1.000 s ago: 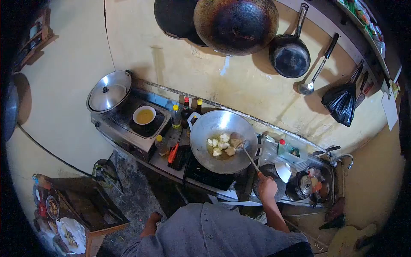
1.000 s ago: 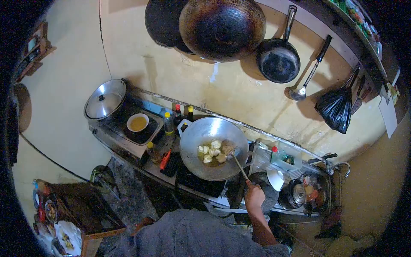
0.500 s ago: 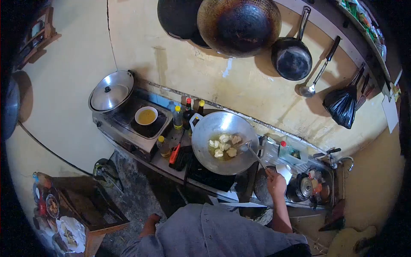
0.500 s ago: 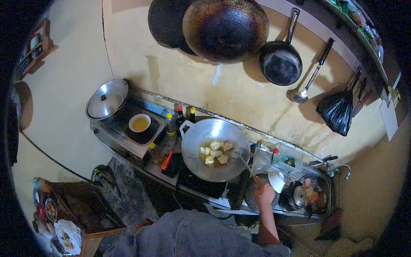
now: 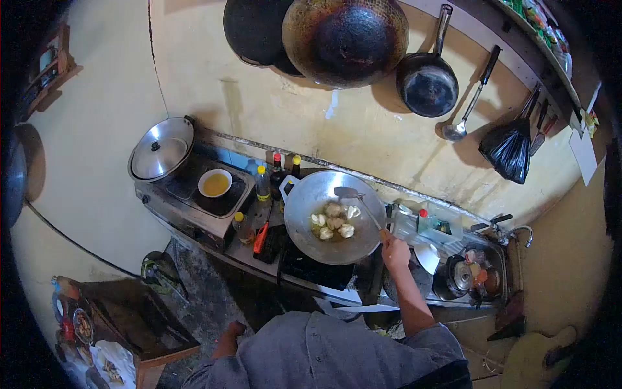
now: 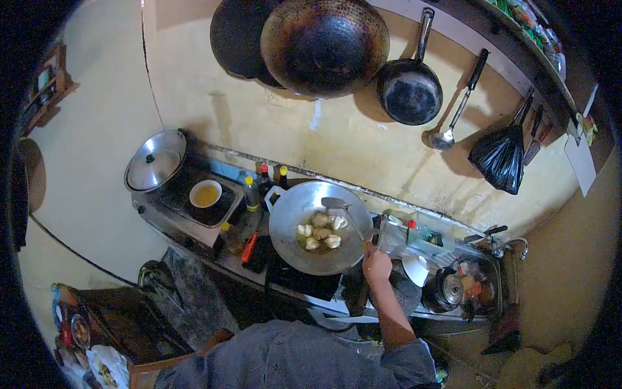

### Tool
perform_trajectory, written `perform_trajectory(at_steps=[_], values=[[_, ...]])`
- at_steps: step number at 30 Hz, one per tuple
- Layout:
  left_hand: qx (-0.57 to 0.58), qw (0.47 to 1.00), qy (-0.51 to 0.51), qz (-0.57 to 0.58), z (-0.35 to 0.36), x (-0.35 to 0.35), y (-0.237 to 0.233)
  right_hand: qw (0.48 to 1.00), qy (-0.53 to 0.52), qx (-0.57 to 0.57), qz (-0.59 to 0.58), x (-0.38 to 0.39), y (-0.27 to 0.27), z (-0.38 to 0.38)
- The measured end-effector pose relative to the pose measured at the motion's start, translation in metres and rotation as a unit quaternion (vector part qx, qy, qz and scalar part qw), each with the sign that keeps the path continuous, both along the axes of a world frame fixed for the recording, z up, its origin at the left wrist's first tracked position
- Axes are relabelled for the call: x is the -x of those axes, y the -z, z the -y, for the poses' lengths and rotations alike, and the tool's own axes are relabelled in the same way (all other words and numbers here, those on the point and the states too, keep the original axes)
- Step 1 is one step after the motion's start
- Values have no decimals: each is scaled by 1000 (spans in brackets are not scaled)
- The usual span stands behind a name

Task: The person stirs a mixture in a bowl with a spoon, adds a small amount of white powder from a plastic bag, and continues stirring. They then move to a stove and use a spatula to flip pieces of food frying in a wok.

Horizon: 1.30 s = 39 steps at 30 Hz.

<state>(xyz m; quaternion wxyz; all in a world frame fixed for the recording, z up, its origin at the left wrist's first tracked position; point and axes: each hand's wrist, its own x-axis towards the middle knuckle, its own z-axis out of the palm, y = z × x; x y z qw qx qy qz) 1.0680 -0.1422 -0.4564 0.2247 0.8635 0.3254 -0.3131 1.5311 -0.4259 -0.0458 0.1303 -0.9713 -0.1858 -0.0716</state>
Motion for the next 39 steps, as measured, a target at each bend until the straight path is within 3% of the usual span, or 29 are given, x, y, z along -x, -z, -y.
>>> perform_trajectory(at_steps=[2,3,5,6,7,8,9,10,11,14,16,19,22,29,33,35,39], values=[[-1,971,240,-10,-7,-2,-18,1000,2,4,-1,4,0,-4],[-2,971,240,-11,-7,-4,-32,1000,11,-2,-18,11,-7,-3],[116,990,-79,-20,-3,-4,-54,999,21,-7,-37,20,-10,2],[116,990,-78,-21,6,13,-31,998,16,-29,-50,23,-8,7],[76,985,150,-48,6,26,-11,997,11,-52,-63,26,-6,13],[32,925,371,-72,-3,2,-3,997,12,-51,-64,27,-4,19],[33,924,373,-73,1,7,-3,994,6,-88,-62,28,-1,27],[47,983,162,-70,7,16,-5,990,0,-125,-60,31,-2,31],[59,995,-56,-63,10,20,-5,990,1,-125,-60,38,-3,35],[65,996,-40,-41,9,16,-4,990,31,-138,-22,70,-20,45],[71,997,-21,-18,6,9,-1,996,-11,-78,39,85,-20,54],[80,997,8,16,1,-2,0,1000,27,-4,11,103,-19,44],[87,994,32,50,-6,-12,0,1000,10,-18,22,99,8,41],[102,983,78,128,-18,-24,-2,1000,15,3,20,98,13,29],[71,989,114,60,-18,-22,-5,1000,-4,11,2,103,-3,37],[123,939,307,98,-32,-13,-16,1000,-10,8,-12,109,-20,39],[65,956,264,112,-18,27,-13,999,-9,-46,-11,111,-22,47]])
